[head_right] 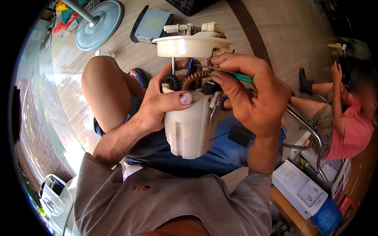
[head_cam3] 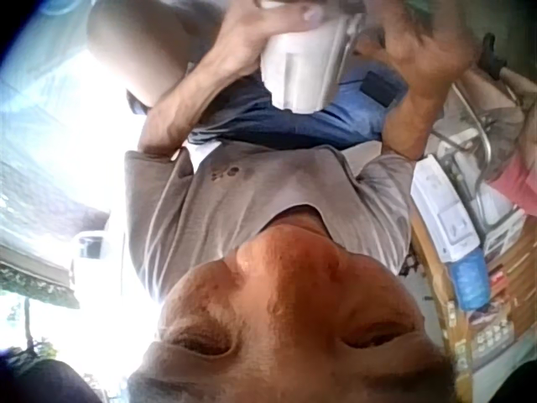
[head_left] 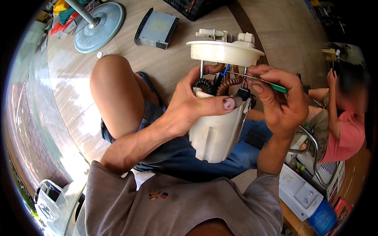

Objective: The person disassembles and services a car's fuel pump assembly by hand using a small screwdriver, separating the internal modules and aligning the springs and electrical connectors.

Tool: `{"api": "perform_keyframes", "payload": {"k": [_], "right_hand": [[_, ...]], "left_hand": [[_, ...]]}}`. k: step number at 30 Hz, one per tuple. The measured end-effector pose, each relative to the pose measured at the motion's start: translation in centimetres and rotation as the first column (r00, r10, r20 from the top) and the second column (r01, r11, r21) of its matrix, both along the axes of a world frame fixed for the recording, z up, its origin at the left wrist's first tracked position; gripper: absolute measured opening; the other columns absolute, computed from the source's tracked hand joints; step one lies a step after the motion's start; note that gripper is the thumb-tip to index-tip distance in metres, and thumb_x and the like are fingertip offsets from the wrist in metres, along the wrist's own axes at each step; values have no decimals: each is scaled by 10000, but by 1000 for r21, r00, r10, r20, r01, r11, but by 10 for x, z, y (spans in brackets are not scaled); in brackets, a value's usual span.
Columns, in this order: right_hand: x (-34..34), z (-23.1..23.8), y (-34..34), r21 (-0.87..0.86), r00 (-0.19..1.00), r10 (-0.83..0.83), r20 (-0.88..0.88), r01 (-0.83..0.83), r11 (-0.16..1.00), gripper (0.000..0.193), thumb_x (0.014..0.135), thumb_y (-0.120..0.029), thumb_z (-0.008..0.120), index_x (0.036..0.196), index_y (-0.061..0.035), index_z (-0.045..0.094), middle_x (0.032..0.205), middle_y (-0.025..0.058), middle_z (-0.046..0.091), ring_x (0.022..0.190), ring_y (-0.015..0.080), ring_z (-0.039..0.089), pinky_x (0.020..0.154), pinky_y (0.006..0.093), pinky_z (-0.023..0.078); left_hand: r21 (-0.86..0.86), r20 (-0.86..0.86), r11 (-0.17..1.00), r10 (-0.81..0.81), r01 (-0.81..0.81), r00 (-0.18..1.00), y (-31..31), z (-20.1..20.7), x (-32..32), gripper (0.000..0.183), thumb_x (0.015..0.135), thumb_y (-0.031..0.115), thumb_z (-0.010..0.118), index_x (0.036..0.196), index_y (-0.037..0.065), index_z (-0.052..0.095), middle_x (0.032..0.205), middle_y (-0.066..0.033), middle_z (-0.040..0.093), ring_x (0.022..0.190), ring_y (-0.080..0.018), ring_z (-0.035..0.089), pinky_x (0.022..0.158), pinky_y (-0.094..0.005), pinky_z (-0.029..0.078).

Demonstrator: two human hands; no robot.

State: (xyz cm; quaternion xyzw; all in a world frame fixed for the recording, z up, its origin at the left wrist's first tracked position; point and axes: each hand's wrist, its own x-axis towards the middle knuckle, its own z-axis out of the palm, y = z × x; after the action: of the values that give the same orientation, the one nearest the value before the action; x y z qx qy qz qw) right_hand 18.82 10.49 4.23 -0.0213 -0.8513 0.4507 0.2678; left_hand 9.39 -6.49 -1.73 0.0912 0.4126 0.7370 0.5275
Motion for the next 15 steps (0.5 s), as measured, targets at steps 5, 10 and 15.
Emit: {"api": "perform_keyframes", "payload": {"k": [5, 10, 15], "right_hand": [[3, 2, 3, 40, 997, -69, 24, 68, 997, 203, 833, -37, 746, 997, 7, 635, 964, 105, 729, 769, 112, 695, 535, 217, 541], [4, 3, 6, 155, 998, 46, 33, -51, 987, 235, 849, 62, 689, 1049, 78, 567, 1005, 231, 680, 942, 251, 676, 852, 343, 553], [1, 2, 5, 367, 996, -26, 81, -5, 930, 187, 846, 53, 696, 1002, 80, 597, 971, 194, 701, 931, 221, 682, 819, 308, 556]], "left_hand": [[97, 113, 993, 56, -67, 992, 4, 0, 4, 769, 691, 218, 832, 1293, -67, 447, 1114, -156, 631, 985, -205, 627, 875, -336, 514], [127, 227, 991, 14, -44, 974, 2, -1, 3, 746, 754, 245, 756, 1343, -42, 399, 1140, -176, 618, 969, -229, 645, 855, -349, 542], [161, 307, 986, -13, -38, 952, 1, -4, 2, 746, 772, 290, 726, 1352, -35, 388, 1161, -189, 606, 977, -242, 651, 844, -364, 552]]}}
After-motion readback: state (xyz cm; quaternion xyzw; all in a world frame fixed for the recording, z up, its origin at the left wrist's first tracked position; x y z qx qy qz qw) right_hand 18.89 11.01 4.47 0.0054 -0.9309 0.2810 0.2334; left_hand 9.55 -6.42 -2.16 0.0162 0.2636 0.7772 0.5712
